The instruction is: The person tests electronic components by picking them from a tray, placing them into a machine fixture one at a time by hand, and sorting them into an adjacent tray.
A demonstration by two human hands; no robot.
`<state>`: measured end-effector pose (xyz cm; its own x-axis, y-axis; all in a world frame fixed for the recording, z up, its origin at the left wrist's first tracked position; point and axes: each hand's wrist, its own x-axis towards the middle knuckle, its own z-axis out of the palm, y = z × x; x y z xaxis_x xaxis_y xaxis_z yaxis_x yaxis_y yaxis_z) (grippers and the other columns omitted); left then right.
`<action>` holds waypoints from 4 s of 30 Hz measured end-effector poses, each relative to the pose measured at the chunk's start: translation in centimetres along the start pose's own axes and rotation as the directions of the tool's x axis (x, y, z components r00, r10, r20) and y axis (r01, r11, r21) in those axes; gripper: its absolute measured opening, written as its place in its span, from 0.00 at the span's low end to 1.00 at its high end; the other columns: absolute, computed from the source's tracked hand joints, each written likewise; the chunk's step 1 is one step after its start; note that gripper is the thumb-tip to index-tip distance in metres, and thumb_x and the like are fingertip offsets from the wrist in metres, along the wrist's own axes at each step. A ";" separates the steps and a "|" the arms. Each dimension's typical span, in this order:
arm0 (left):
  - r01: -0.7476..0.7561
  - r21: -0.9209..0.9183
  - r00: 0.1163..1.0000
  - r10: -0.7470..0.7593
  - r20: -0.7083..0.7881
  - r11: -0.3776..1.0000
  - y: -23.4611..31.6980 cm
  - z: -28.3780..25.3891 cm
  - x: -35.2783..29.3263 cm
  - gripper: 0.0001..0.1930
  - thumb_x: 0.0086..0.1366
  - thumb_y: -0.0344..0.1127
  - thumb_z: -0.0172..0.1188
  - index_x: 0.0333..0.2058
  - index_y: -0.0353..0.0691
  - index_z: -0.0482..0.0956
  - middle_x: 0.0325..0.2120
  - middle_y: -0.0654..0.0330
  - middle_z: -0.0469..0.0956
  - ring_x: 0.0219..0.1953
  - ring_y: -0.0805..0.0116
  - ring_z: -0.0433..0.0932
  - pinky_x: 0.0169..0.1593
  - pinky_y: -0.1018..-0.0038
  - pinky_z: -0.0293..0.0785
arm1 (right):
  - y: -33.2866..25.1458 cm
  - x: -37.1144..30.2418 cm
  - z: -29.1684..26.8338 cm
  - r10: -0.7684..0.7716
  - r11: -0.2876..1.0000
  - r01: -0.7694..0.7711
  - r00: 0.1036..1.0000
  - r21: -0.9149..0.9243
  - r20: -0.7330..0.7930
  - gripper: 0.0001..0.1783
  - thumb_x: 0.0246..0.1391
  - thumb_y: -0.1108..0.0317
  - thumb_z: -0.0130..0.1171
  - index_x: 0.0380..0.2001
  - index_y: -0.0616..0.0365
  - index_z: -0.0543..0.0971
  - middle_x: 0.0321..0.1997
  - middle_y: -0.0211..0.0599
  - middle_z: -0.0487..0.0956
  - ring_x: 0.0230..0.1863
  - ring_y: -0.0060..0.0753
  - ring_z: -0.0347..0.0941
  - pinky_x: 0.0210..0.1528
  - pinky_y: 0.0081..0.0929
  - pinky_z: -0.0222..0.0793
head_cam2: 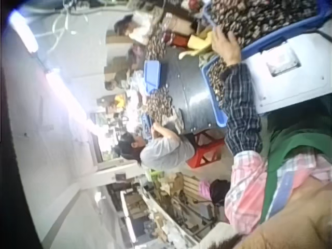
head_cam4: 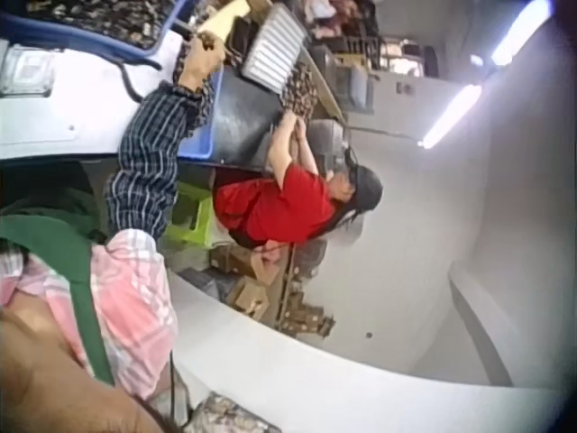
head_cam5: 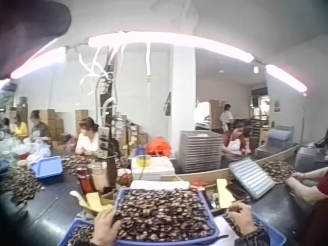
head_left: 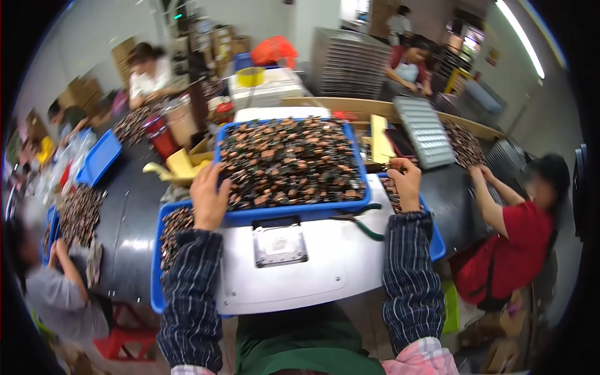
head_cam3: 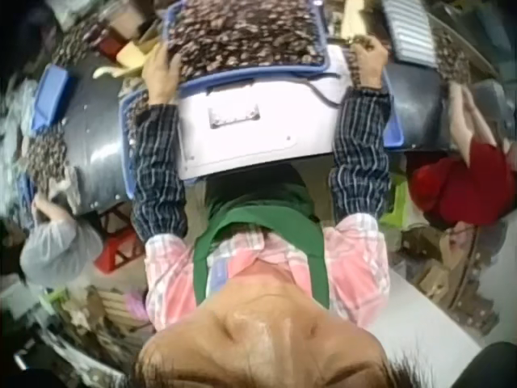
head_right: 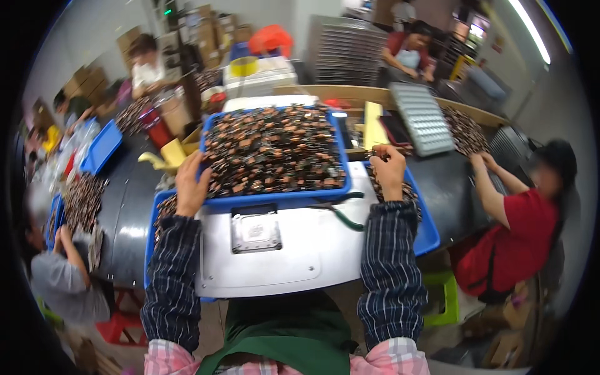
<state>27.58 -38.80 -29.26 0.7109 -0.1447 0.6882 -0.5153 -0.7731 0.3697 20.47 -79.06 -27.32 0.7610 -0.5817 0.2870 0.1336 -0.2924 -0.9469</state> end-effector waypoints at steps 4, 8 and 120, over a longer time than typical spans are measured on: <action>0.017 -0.108 1.000 -0.016 0.006 0.994 -1.0 1.8 0.2 0.17 0.56 0.28 0.53 0.45 0.36 0.71 0.44 0.50 0.72 0.49 0.55 0.69 0.53 0.69 0.62 | 9.2 3.5 -5.3 -0.092 0.930 -0.032 0.944 -0.366 -0.317 0.10 0.32 0.72 0.60 0.25 0.60 0.79 0.22 0.41 0.78 0.27 0.39 0.75 0.33 0.30 0.69; 0.006 -0.164 0.998 -0.017 -0.064 0.986 0.9 0.9 0.3 0.14 0.52 0.25 0.54 0.40 0.36 0.74 0.39 0.50 0.74 0.44 0.54 0.71 0.49 0.67 0.65 | 10.2 1.9 -5.8 -0.031 0.769 -0.143 0.965 -0.623 -0.260 0.17 0.33 0.73 0.59 0.33 0.61 0.78 0.31 0.43 0.77 0.29 0.37 0.74 0.30 0.30 0.70; 0.000 0.119 1.000 -0.002 0.021 0.993 4.7 -2.7 -2.7 0.07 0.49 0.35 0.61 0.24 0.39 0.77 0.28 0.61 0.72 0.37 0.62 0.67 0.42 0.69 0.59 | -4.5 -7.2 9.7 -0.492 0.799 0.590 0.750 -0.113 0.442 0.07 0.45 0.70 0.60 0.29 0.61 0.78 0.25 0.30 0.71 0.20 0.22 0.63 0.22 0.18 0.58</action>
<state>22.00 -40.37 -27.70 0.7221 -0.1560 0.6740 -0.4551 -0.8409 0.2929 20.53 -66.16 -26.55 0.7858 0.0425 0.6170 0.4842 -0.6629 -0.5710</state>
